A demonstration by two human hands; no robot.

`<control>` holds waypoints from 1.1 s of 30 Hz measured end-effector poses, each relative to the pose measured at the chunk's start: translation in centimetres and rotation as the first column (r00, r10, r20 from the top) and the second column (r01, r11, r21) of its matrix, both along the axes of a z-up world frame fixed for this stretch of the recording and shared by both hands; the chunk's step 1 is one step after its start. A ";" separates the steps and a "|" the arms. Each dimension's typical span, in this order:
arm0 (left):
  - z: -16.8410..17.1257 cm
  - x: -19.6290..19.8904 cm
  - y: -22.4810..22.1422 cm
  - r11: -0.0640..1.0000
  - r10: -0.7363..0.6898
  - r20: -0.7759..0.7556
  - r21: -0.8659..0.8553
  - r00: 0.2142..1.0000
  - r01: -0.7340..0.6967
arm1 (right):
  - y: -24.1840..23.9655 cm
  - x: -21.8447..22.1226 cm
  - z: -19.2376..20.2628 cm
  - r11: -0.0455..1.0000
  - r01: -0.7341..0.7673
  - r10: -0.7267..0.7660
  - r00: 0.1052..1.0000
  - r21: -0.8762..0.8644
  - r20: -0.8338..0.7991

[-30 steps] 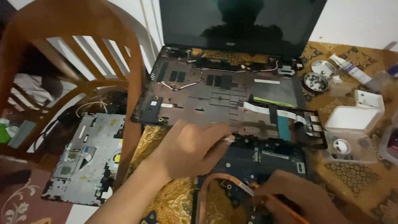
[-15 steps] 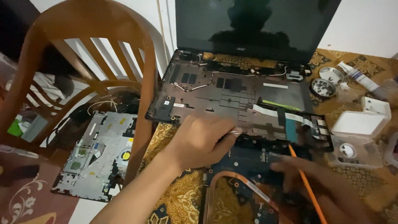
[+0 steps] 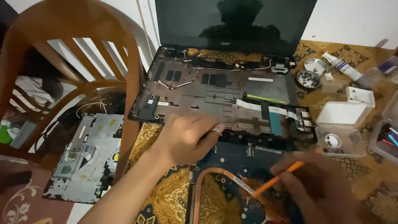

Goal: Repairing a laptop by manipulating the motherboard and internal components with a small tool on a workbench.

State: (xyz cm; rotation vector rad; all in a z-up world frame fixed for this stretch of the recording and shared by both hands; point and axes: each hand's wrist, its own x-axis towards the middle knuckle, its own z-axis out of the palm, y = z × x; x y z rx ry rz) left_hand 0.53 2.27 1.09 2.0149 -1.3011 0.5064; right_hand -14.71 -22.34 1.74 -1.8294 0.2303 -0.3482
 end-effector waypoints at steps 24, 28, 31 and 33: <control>0.3 0.1 0.5 0.984 -0.015 0.071 -0.179 0.997 0.027 | 1.2 2.9 -4.5 0.739 -0.384 0.491 0.869 -0.554 0.053; 0.1 0.1 0.5 0.988 0.018 0.086 -0.157 0.996 -0.005 | 0.9 3.2 -4.4 0.726 -0.437 0.462 0.882 -0.531 -0.095; 0.4 0.1 0.5 0.988 0.012 0.107 -0.153 0.994 0.005 | 1.5 4.4 -2.8 0.641 -0.627 0.592 0.771 -0.442 -0.235; 0.5 0.0 0.4 0.988 -0.014 0.106 -0.153 0.994 0.030 | 1.9 4.9 -1.7 0.590 -0.721 0.614 0.693 -0.363 -0.378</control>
